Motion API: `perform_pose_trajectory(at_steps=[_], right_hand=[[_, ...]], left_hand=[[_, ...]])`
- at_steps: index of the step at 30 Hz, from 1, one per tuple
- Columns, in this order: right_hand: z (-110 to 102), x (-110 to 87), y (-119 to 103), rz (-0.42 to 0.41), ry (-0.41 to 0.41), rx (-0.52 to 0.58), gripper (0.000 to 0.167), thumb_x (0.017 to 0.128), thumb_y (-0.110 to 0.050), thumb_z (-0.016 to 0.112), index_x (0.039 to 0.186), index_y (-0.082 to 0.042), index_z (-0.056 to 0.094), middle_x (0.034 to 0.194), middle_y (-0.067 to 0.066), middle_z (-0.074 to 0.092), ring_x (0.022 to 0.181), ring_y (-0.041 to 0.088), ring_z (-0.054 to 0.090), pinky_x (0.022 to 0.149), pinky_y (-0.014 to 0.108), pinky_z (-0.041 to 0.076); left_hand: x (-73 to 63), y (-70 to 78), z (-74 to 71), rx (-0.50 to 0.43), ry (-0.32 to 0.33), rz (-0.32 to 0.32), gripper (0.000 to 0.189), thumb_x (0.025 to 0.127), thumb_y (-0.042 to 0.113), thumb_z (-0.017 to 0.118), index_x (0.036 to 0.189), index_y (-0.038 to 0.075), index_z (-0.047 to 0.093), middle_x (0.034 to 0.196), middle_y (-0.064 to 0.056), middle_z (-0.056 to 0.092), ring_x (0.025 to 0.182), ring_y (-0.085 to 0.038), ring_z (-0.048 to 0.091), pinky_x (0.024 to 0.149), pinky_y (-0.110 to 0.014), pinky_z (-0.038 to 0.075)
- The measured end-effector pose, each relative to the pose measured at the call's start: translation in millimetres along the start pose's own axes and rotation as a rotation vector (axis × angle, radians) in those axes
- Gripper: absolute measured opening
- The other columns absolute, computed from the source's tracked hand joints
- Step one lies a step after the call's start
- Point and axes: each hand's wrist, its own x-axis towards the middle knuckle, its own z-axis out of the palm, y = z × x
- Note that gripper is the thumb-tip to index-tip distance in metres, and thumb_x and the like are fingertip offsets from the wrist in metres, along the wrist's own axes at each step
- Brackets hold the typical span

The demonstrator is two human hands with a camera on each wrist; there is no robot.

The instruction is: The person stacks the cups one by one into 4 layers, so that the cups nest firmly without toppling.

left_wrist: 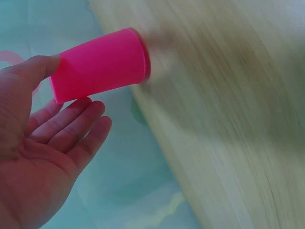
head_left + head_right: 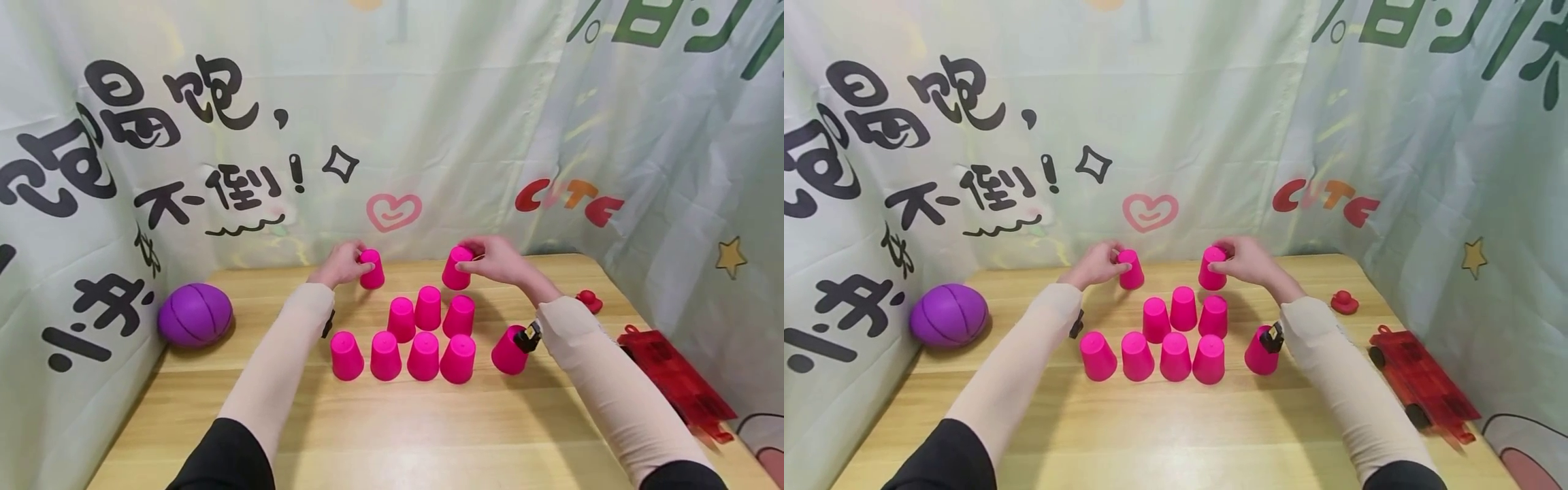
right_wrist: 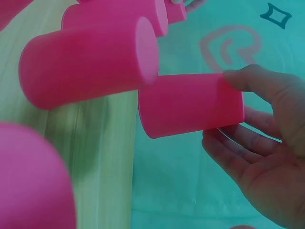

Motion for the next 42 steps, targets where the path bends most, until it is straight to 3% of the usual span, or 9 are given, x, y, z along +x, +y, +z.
perform_pose_trajectory(at_steps=[13, 20, 28, 36, 42], right_hand=[[14.2, 28.6, -34.4, -0.057, -0.044, -0.019, 0.043, 0.093, -0.021, 0.078, 0.131, -0.003, 0.068, 0.109, 0.013, 0.074, 0.097, 0.028, 0.068, 0.085, 0.04, 0.057], [26.0, 42.7, -51.0, -0.04, -0.058, 0.014, 0.053, 0.094, -0.023, 0.078, 0.14, -0.001, 0.063, 0.12, 0.016, 0.073, 0.105, 0.03, 0.067, 0.09, 0.043, 0.06], [38.7, 57.3, -54.4, -0.053, -0.059, 0.042, 0.054, 0.093, -0.022, 0.079, 0.14, 0.001, 0.063, 0.123, 0.018, 0.072, 0.108, 0.032, 0.068, 0.095, 0.046, 0.059], [52.1, 69.7, -47.4, -0.092, -0.071, 0.047, 0.042, 0.093, -0.017, 0.079, 0.13, 0.001, 0.068, 0.113, 0.017, 0.074, 0.1, 0.03, 0.067, 0.09, 0.043, 0.058], [62.9, 79.1, -45.9, -0.112, -0.089, 0.038, 0.045, 0.092, -0.016, 0.079, 0.131, 0.003, 0.068, 0.12, 0.021, 0.073, 0.109, 0.035, 0.068, 0.097, 0.047, 0.058]], left_hand=[[0.5, -6.4, -2.2, 0.021, 0.02, -0.023, 0.041, 0.099, 0.021, 0.073, 0.13, -0.004, 0.06, 0.117, -0.022, 0.074, 0.106, -0.032, 0.069, 0.095, -0.041, 0.059], [-4.2, -7.0, -2.3, 0.031, 0.006, -0.023, 0.052, 0.099, 0.025, 0.074, 0.138, -0.004, 0.056, 0.121, -0.022, 0.071, 0.109, -0.033, 0.067, 0.096, -0.042, 0.058], [-16.0, -6.9, -12.4, 0.043, 0.016, -0.003, 0.074, 0.098, 0.032, 0.072, 0.156, -0.004, 0.041, 0.144, -0.03, 0.06, 0.135, -0.04, 0.059, 0.113, -0.05, 0.051], [-35.4, -11.3, -19.1, 0.001, 0.036, 0.077, 0.061, 0.098, 0.029, 0.071, 0.145, -0.006, 0.053, 0.132, -0.031, 0.067, 0.124, -0.041, 0.066, 0.107, -0.051, 0.054], [-58.3, -18.6, -18.7, -0.024, 0.042, 0.124, 0.049, 0.098, 0.026, 0.072, 0.136, -0.002, 0.059, 0.126, -0.025, 0.072, 0.117, -0.036, 0.071, 0.105, -0.049, 0.057]])
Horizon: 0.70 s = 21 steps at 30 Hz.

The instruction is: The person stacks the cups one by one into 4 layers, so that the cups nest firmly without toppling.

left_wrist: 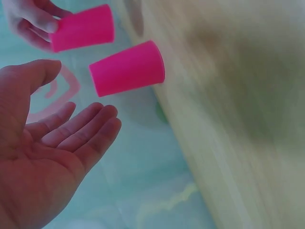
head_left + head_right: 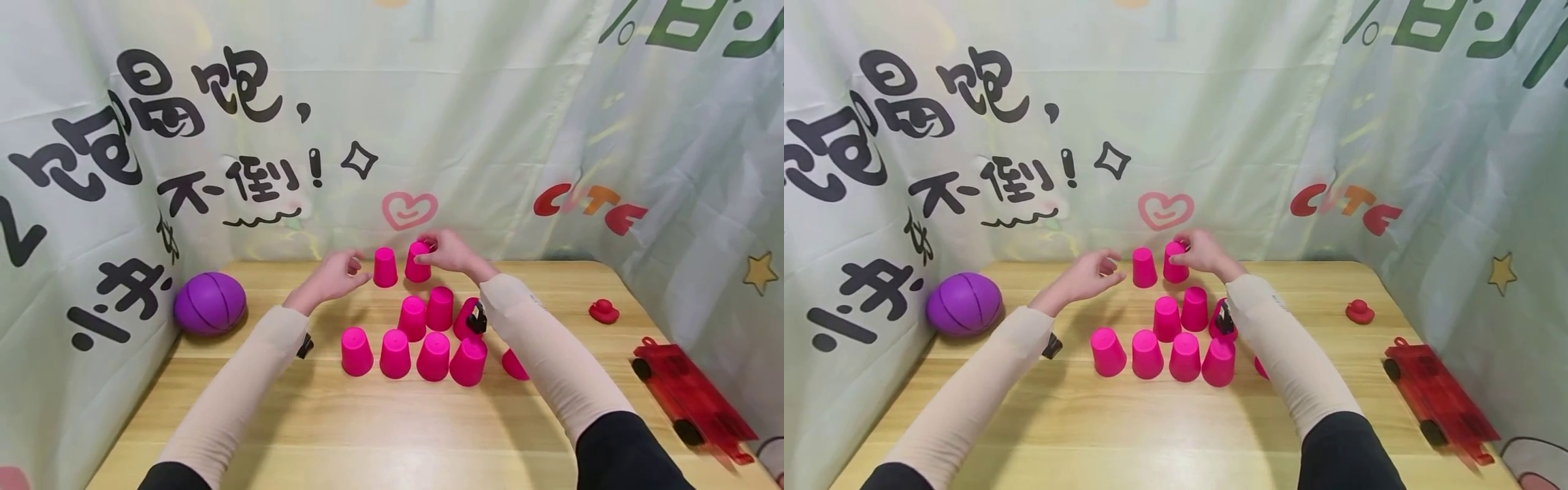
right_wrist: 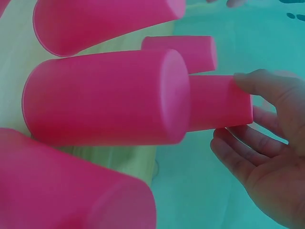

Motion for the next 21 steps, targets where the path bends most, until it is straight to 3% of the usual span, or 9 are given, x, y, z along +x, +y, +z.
perform_pose_trajectory(at_steps=[12, 21], right_hand=[[16.2, 9.1, 4.5, 0.017, -0.05, -0.036, 0.048, 0.092, -0.016, 0.078, 0.134, 0.004, 0.066, 0.123, 0.022, 0.072, 0.111, 0.036, 0.067, 0.099, 0.048, 0.059], [21.1, 13.8, 8.1, 0.063, -0.069, -0.04, 0.048, 0.094, -0.015, 0.077, 0.136, 0.004, 0.064, 0.126, 0.023, 0.071, 0.113, 0.036, 0.066, 0.1, 0.047, 0.058]], left_hand=[[-50.0, 3.4, -0.3, -0.11, -0.016, 0.041, 0.042, 0.097, 0.023, 0.076, 0.132, 0.003, 0.063, 0.108, -0.013, 0.079, 0.1, -0.026, 0.077, 0.092, -0.043, 0.062], [-77.3, 4.4, -1.1, -0.144, -0.024, 0.068, 0.038, 0.098, 0.025, 0.076, 0.13, 0.009, 0.065, 0.101, -0.004, 0.079, 0.09, -0.014, 0.075, 0.082, -0.034, 0.059]])
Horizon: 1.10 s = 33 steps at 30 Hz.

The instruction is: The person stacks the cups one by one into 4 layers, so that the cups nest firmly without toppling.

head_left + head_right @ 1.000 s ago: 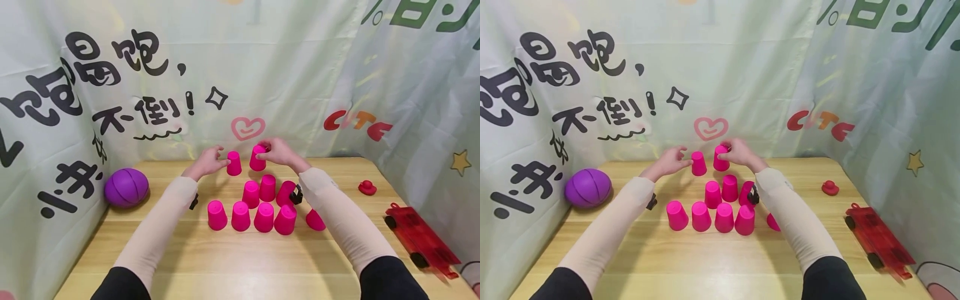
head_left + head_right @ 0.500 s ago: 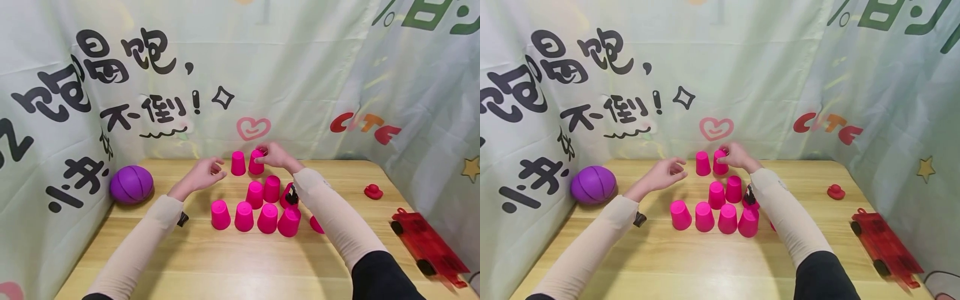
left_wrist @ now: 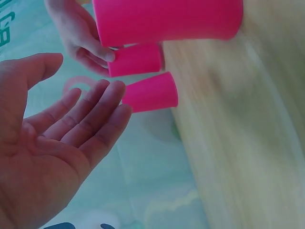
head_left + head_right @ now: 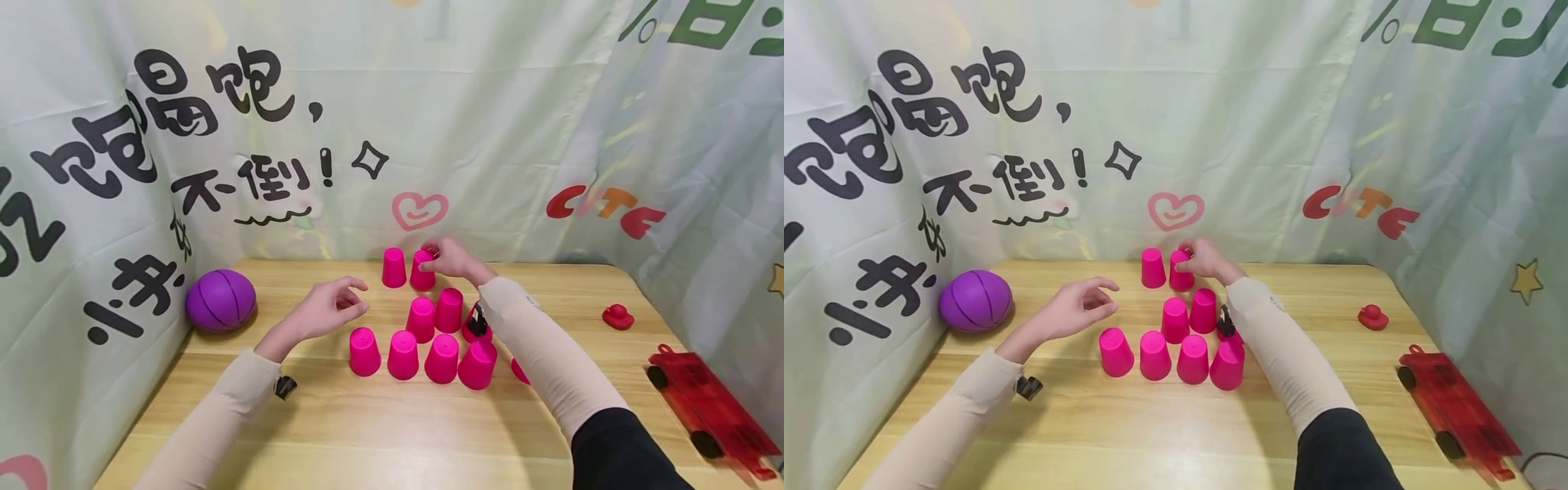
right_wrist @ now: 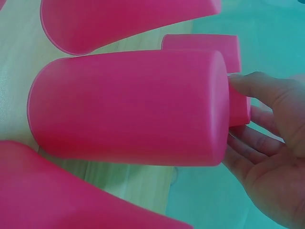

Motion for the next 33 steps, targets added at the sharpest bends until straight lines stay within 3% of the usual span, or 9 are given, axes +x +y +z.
perform_pose_trajectory(at_steps=[5, 14, 33], right_hand=[[1.2, 1.4, 1.1, 0.021, -0.003, 0.01, 0.049, 0.094, -0.016, 0.077, 0.137, 0.003, 0.063, 0.127, 0.022, 0.07, 0.113, 0.036, 0.065, 0.099, 0.047, 0.059], [5.2, 3.4, 2.1, -0.013, 0.006, -0.006, 0.048, 0.094, -0.016, 0.077, 0.135, 0.004, 0.065, 0.126, 0.023, 0.071, 0.113, 0.037, 0.065, 0.1, 0.049, 0.058], [8.3, 5.7, 6.6, 0.008, 0.016, 0.026, 0.046, 0.095, -0.018, 0.077, 0.134, 0.002, 0.065, 0.127, 0.021, 0.071, 0.113, 0.036, 0.066, 0.099, 0.049, 0.059]], left_hand=[[-11.7, -3.8, 1.8, -0.043, 0.005, -0.013, 0.037, 0.097, 0.026, 0.076, 0.13, 0.012, 0.066, 0.102, -0.001, 0.079, 0.092, -0.012, 0.075, 0.085, -0.035, 0.06], [-29.4, -10.1, 7.0, -0.062, -0.002, -0.004, 0.036, 0.097, 0.022, 0.076, 0.13, 0.012, 0.067, 0.104, -0.001, 0.078, 0.093, -0.012, 0.075, 0.088, -0.036, 0.061], [-44.5, -16.3, 17.0, -0.108, -0.035, 0.013, 0.047, 0.095, 0.031, 0.08, 0.134, 0.01, 0.066, 0.118, -0.008, 0.077, 0.106, -0.019, 0.074, 0.093, -0.034, 0.061]])
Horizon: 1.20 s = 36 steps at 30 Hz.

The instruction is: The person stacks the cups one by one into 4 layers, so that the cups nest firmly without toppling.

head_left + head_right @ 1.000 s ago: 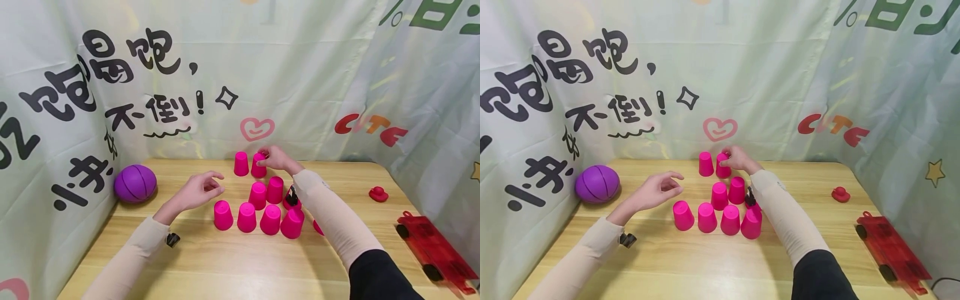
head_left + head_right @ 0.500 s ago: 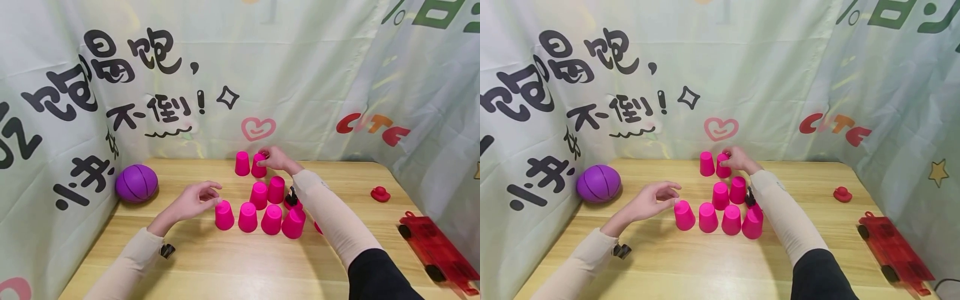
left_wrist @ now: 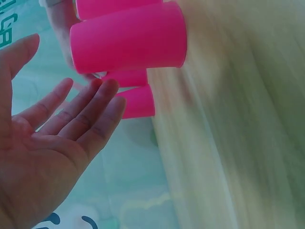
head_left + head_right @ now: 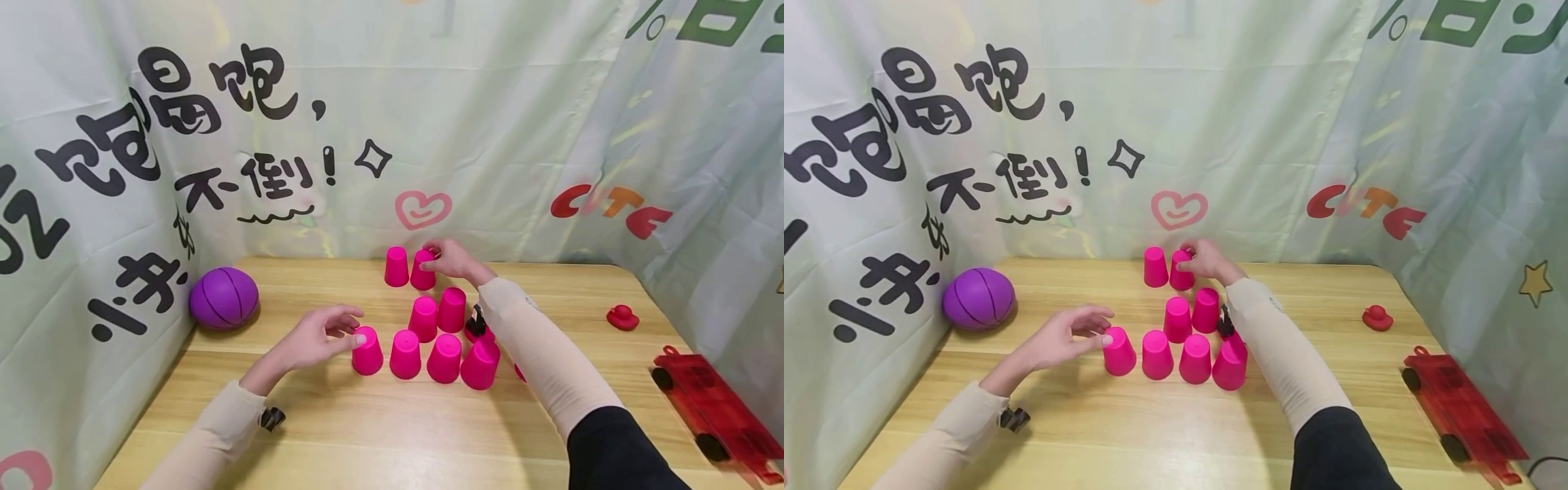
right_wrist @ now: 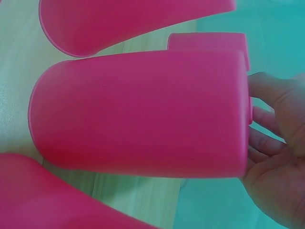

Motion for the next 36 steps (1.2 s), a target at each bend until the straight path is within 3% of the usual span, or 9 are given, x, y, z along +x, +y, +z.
perform_pose_trajectory(at_steps=[9, 17, 25, 32, 34, 36], right_hand=[[-5.8, -5.3, 2.0, 0.003, -0.002, 0.036, 0.06, 0.095, -0.02, 0.076, 0.145, 0.006, 0.056, 0.138, 0.027, 0.065, 0.126, 0.043, 0.064, 0.105, 0.051, 0.057], [-38.4, -26.1, -4.1, 0.0, 0.038, 0.079, 0.06, 0.096, -0.017, 0.074, 0.147, 0.007, 0.054, 0.145, 0.03, 0.059, 0.13, 0.046, 0.061, 0.11, 0.055, 0.053], [-79.8, -76.0, -13.0, -0.024, 0.147, 0.091, 0.06, 0.098, -0.027, 0.074, 0.15, -0.004, 0.055, 0.149, 0.023, 0.059, 0.13, 0.04, 0.061, 0.107, 0.057, 0.054], [-91.0, -127.4, -8.5, -0.048, 0.209, 0.079, 0.061, 0.098, -0.032, 0.076, 0.15, -0.007, 0.056, 0.148, 0.019, 0.061, 0.132, 0.04, 0.061, 0.111, 0.058, 0.051], [-92.0, -142.2, -6.6, -0.048, 0.224, 0.074, 0.061, 0.099, -0.032, 0.075, 0.15, -0.006, 0.056, 0.148, 0.02, 0.061, 0.131, 0.04, 0.061, 0.109, 0.05, 0.054], [-91.5, -155.9, -4.7, -0.042, 0.24, 0.077, 0.061, 0.098, -0.032, 0.076, 0.15, -0.007, 0.056, 0.147, 0.02, 0.062, 0.129, 0.04, 0.062, 0.104, 0.034, 0.057]], left_hand=[[-3.5, -0.9, 4.5, -0.019, -0.025, 0.021, 0.053, 0.093, 0.032, 0.082, 0.137, 0.009, 0.065, 0.122, -0.009, 0.076, 0.111, -0.025, 0.073, 0.097, -0.044, 0.061], [-7.6, -5.2, 10.1, -0.044, -0.037, 0.005, 0.062, 0.09, 0.032, 0.085, 0.14, 0.004, 0.062, 0.122, -0.008, 0.076, 0.113, -0.025, 0.072, 0.1, -0.047, 0.06], [-9.7, -9.3, 13.9, -0.092, -0.029, -0.021, 0.069, 0.088, 0.031, 0.087, 0.144, 0.003, 0.059, 0.128, -0.01, 0.073, 0.119, -0.03, 0.07, 0.105, -0.052, 0.057], [-9.2, -16.9, 19.9, -0.132, -0.033, -0.045, 0.069, 0.088, 0.027, 0.087, 0.146, 0.003, 0.058, 0.13, -0.012, 0.071, 0.117, -0.03, 0.071, 0.102, -0.047, 0.06], [-8.9, -18.5, 21.5, -0.123, -0.03, -0.041, 0.066, 0.089, 0.026, 0.087, 0.144, 0.004, 0.059, 0.13, -0.011, 0.071, 0.116, -0.029, 0.071, 0.101, -0.045, 0.061], [-9.4, -18.8, 22.3, -0.12, -0.026, -0.038, 0.061, 0.089, 0.025, 0.086, 0.142, 0.006, 0.061, 0.129, -0.011, 0.072, 0.115, -0.028, 0.071, 0.101, -0.043, 0.061]])
